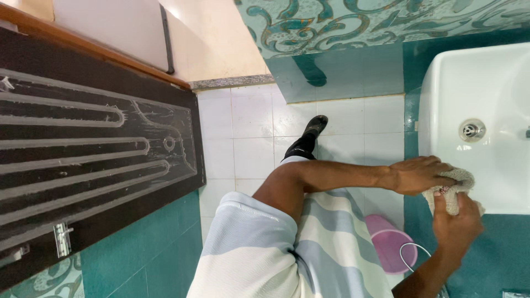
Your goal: The person cleans the surface and fixtures of a bathroom sink using a cloth.
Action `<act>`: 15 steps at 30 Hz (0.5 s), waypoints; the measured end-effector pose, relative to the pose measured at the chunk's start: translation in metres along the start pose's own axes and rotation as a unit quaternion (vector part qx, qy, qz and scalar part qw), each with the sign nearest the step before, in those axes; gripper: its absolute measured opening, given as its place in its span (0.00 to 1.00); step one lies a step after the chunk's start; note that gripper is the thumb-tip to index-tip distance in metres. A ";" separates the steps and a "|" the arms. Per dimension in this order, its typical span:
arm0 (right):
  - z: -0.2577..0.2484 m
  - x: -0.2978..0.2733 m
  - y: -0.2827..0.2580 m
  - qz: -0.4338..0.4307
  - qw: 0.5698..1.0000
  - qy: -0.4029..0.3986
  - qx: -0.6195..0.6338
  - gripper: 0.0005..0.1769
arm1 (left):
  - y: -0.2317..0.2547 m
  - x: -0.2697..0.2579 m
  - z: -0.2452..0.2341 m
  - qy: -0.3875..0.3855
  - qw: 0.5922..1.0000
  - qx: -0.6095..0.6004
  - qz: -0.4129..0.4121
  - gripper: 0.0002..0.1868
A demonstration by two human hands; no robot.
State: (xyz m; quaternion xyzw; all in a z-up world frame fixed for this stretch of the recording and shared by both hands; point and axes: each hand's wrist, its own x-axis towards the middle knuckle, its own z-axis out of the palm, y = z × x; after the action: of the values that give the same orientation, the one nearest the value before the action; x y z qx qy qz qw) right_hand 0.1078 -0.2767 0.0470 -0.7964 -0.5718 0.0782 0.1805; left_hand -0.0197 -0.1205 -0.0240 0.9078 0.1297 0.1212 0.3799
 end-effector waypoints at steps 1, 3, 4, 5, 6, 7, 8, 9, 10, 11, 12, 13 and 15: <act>0.002 0.001 -0.001 0.016 1.000 0.017 -0.021 0.25 | -0.001 0.001 0.001 0.016 1.000 0.022 -0.001 0.29; 0.007 0.006 -0.003 0.064 0.996 -0.015 -0.062 0.24 | -0.001 0.002 0.003 0.019 0.999 0.026 -0.004 0.31; 0.010 0.010 -0.004 0.106 0.988 -0.051 -0.101 0.22 | -0.002 0.002 0.002 0.023 0.999 0.030 -0.012 0.32; 0.013 0.014 -0.004 0.107 0.988 -0.050 -0.102 0.22 | -0.003 0.004 0.000 0.023 0.999 0.029 -0.011 0.32; 0.017 0.017 -0.004 0.101 0.984 -0.055 -0.138 0.20 | -0.004 0.007 -0.004 0.023 0.999 0.039 -0.022 0.32; 0.023 0.022 -0.004 0.095 0.979 -0.058 -0.173 0.19 | -0.007 0.010 -0.008 0.023 0.998 0.051 -0.034 0.32; 0.029 0.030 -0.003 0.095 0.979 -0.057 -0.173 0.19 | -0.011 0.015 -0.015 0.023 0.998 0.052 -0.033 0.32; 0.034 0.039 -0.002 0.116 0.981 -0.071 -0.136 0.20 | -0.015 0.023 -0.022 -0.001 0.997 0.060 -0.046 0.32; 0.038 0.047 -0.002 0.137 0.982 -0.084 -0.099 0.22 | -0.020 0.029 -0.030 -0.024 0.996 0.068 -0.060 0.32; 0.043 0.057 -0.002 0.137 0.982 -0.084 -0.098 0.22 | -0.027 0.035 -0.038 -0.025 0.996 0.067 -0.060 0.32; 0.046 0.069 -0.003 0.175 0.977 -0.106 -0.055 0.25 | -0.034 0.041 -0.047 -0.047 0.994 0.077 -0.062 0.32; 0.050 0.081 -0.006 0.211 0.969 -0.126 -0.011 0.29 | -0.041 0.046 -0.057 -0.069 0.992 0.087 -0.062 0.31; 0.054 0.107 -0.015 0.233 0.963 -0.124 0.060 0.31 | -0.052 0.058 -0.075 -0.061 0.991 0.077 -0.085 0.30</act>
State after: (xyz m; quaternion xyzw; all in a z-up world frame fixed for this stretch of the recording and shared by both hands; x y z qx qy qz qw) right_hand 0.1123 -0.1616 0.0112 -0.8793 -0.3828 0.2504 0.1324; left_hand 0.0034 -0.0175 -0.0034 0.9258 0.1921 0.0219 0.3249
